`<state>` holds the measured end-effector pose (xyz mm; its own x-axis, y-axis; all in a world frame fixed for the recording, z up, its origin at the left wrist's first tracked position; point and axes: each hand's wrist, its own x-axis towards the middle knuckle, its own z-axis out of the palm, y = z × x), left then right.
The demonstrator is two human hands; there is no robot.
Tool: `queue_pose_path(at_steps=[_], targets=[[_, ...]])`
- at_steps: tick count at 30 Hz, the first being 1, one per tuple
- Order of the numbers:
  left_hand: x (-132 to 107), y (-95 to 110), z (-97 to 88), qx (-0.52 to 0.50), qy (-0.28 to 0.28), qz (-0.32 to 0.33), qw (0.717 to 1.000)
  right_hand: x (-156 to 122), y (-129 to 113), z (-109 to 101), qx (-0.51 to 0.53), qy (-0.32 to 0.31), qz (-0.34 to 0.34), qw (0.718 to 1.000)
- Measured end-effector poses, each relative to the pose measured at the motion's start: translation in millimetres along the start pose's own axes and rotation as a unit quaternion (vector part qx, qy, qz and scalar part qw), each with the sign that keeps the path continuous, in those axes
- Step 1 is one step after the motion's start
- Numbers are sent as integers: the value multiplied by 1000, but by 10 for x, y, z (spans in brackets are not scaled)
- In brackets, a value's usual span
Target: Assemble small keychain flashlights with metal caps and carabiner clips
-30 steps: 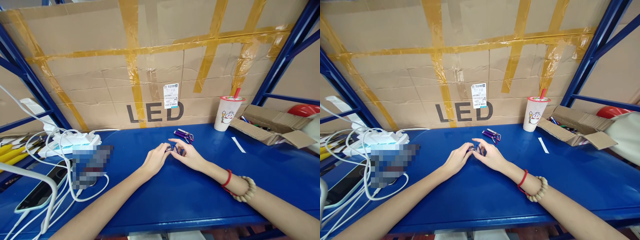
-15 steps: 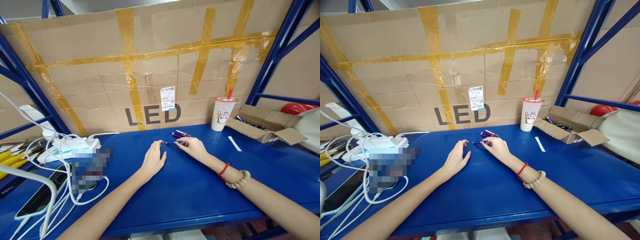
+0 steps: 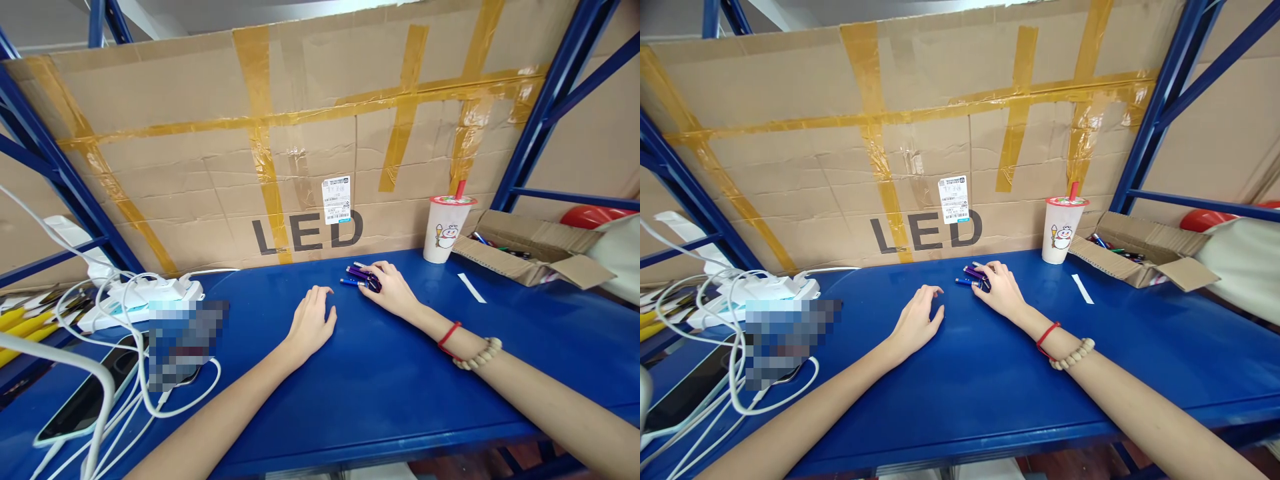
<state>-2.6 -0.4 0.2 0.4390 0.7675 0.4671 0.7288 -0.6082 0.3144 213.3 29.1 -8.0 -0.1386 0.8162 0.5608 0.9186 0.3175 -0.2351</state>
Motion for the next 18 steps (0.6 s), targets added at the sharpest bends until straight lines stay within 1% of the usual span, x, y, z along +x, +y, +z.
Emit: queue_pose_path(at_steps=[4,7,9,11,15,18], targets=[[-1,-5,-1,-1,-9,1,1000,0,78,88,-31,-64,33,997],[-2,-3,-1,-2,-9,4,1000,11,107,104,-35,-100,4,994],[-2,4,-7,-4,-9,3,1000,19,101,88,-31,-102,-28,994],[-1,14,-15,-2,-9,2,1000,24,84,68,-27,-92,-41,995],[2,26,-27,6,-16,5,1000,22,70,61,-24,-72,-21,997],[2,22,-25,6,-18,8,1000,24,93,85,-25,-75,-6,997]])
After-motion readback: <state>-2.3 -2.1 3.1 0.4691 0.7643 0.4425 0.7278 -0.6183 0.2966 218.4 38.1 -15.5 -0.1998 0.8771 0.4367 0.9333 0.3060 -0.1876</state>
